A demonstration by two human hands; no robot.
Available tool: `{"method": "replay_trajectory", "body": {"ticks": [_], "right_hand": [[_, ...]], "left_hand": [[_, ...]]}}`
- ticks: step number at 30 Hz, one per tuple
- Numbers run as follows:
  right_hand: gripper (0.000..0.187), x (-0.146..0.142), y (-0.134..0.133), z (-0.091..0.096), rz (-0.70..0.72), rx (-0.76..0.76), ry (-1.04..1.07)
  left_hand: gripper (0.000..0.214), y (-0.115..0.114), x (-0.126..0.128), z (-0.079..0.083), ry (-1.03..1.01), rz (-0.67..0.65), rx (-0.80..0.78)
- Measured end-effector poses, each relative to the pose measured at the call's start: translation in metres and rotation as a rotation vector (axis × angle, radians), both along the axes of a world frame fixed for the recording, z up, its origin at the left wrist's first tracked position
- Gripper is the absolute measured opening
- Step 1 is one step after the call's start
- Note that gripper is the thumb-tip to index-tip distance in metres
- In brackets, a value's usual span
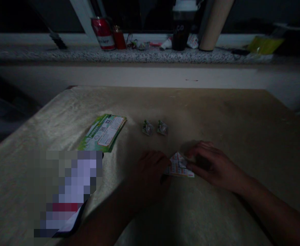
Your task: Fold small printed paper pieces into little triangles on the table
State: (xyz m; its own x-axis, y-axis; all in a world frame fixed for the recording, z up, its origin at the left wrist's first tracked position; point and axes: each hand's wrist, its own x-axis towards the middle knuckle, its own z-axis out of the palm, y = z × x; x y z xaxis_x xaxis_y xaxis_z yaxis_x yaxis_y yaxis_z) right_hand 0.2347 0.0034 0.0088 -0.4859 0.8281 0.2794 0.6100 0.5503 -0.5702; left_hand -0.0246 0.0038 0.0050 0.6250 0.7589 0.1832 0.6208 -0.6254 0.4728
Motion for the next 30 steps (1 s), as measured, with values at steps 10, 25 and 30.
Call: {"method": "replay_trajectory", "body": {"ticks": [10, 25, 30], "right_hand": [[0.017, -0.006, -0.006, 0.001, 0.111, 0.08, -0.139], [0.027, -0.016, -0.014, 0.001, 0.198, 0.087, -0.171], [0.025, -0.019, -0.013, 0.002, 0.186, 0.085, -0.136]], "left_hand": [[0.013, -0.003, 0.002, 0.001, 0.027, 0.046, 0.015], [0.011, -0.004, 0.005, 0.005, 0.049, -0.049, 0.015], [0.016, -0.003, 0.005, 0.004, 0.069, -0.048, 0.022]]}}
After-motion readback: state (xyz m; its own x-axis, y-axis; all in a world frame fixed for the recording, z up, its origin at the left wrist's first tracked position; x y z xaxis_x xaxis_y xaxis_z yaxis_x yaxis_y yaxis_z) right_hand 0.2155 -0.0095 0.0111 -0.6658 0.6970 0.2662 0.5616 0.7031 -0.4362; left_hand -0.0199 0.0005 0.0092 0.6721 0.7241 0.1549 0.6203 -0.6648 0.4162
